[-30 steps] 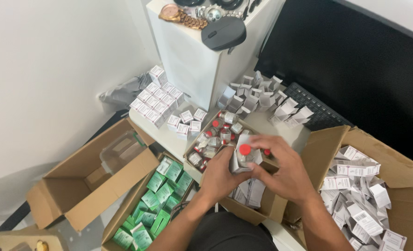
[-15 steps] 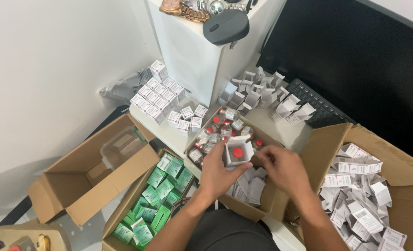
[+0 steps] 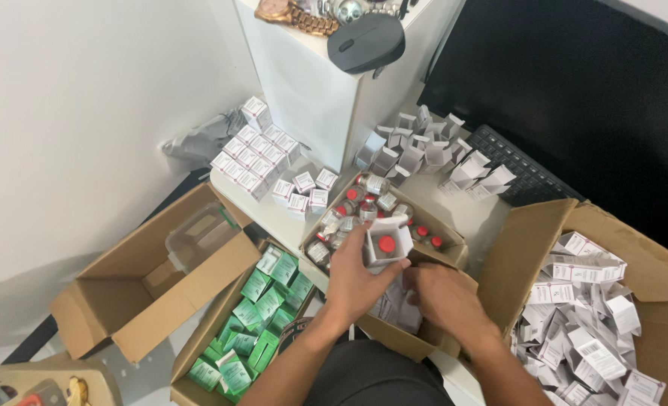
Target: The person repeatedly picks small bottles with red caps and white boxes from a cardboard box, inserts each bottle into a box, closes the box, and places the finished unit on a nearby stack. The process is repeated continuously throughout the clip.
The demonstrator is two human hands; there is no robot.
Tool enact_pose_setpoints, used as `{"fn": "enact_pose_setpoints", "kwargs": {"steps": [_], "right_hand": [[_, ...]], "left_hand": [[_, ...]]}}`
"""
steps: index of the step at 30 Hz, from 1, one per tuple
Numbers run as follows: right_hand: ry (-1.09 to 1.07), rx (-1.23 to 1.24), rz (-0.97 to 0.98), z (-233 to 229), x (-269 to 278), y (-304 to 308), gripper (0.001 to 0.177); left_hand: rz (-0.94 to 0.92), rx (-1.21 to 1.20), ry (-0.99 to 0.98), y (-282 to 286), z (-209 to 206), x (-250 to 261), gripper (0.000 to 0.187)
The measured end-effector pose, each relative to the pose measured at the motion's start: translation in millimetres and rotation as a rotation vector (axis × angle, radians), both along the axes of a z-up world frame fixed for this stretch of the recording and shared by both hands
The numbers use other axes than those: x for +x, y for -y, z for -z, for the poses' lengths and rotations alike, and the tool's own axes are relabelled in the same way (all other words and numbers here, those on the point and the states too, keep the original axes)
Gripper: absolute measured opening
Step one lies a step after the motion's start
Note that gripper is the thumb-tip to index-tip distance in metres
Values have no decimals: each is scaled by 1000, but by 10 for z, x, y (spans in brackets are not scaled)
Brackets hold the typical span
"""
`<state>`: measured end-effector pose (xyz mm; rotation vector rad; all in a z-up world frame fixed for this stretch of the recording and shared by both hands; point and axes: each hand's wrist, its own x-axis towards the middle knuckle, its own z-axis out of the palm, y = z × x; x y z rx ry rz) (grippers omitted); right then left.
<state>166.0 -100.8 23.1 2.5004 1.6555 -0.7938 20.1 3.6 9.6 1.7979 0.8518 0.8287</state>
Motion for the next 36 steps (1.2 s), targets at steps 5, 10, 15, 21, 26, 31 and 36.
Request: {"fn": "enact_pose_setpoints", "kwargs": {"steps": [5,10,15,21,26,31,36], "right_hand": [[-151,219,60,-451,170,62,20],[-519,492,285,-750,243,231,18],[-289,817,260,-769,102,296,24],[-50,1068,-75,-811,-38,193,19],[-28,1105,-116,-778,-26,130,22],[-17,1058,-171,-708,12,118,23],[4,941,-181,-727,87,189,28]], "left_hand": [[6,-18,4,-1,-24,-16,72],[12,26,11,-12,-33,5,73],[106,26,45,-18,-62,20,65],[205,112,66,-11,-144,-30,71],[218,30,28,-8,-191,-74,73],[229,-18,6,6,-188,-106,74],[185,25,21,12,-157,-113,72]]}}
